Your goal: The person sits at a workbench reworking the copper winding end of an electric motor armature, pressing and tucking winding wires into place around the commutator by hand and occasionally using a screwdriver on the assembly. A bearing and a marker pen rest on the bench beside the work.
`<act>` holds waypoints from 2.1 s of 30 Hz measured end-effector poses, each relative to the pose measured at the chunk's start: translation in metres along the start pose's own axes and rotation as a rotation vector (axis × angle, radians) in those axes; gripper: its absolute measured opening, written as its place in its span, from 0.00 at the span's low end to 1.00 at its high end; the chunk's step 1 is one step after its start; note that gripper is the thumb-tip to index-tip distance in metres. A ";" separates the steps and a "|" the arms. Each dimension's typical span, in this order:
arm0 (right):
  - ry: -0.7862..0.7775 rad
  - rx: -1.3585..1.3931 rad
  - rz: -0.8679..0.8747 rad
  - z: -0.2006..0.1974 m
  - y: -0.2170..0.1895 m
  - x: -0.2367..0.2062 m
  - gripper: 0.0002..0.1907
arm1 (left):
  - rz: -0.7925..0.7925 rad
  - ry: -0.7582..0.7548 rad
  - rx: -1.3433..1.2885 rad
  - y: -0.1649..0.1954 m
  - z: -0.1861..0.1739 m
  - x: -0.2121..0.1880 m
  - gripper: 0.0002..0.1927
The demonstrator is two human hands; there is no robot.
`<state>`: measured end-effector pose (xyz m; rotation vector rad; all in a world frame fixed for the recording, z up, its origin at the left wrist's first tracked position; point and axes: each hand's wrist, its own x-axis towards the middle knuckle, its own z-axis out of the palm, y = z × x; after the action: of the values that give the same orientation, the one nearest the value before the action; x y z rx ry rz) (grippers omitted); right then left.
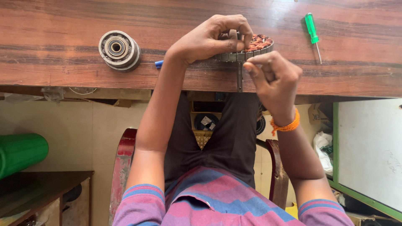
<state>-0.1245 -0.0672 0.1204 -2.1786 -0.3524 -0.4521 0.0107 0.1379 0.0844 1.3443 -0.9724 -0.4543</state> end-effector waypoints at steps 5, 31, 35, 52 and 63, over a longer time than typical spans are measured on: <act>0.006 0.138 0.053 0.025 0.009 -0.019 0.05 | 0.102 -0.013 0.076 0.005 -0.001 -0.001 0.11; -0.010 -0.028 -0.183 -0.036 0.018 0.019 0.05 | 0.305 0.573 0.923 0.007 0.084 -0.018 0.21; -0.077 -0.037 -0.130 -0.042 0.007 0.032 0.03 | 0.325 0.588 0.930 0.004 0.085 -0.018 0.22; -0.139 -0.095 -0.294 -0.036 0.028 0.067 0.05 | -0.026 0.761 0.360 0.031 0.087 0.000 0.17; 0.042 -0.121 -0.215 -0.016 0.042 0.062 0.10 | -0.218 0.339 -0.019 0.016 0.042 0.017 0.05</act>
<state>-0.0551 -0.0994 0.1271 -2.2537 -0.5525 -0.6522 -0.0171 0.1032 0.1025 1.4602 -0.5444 -0.3811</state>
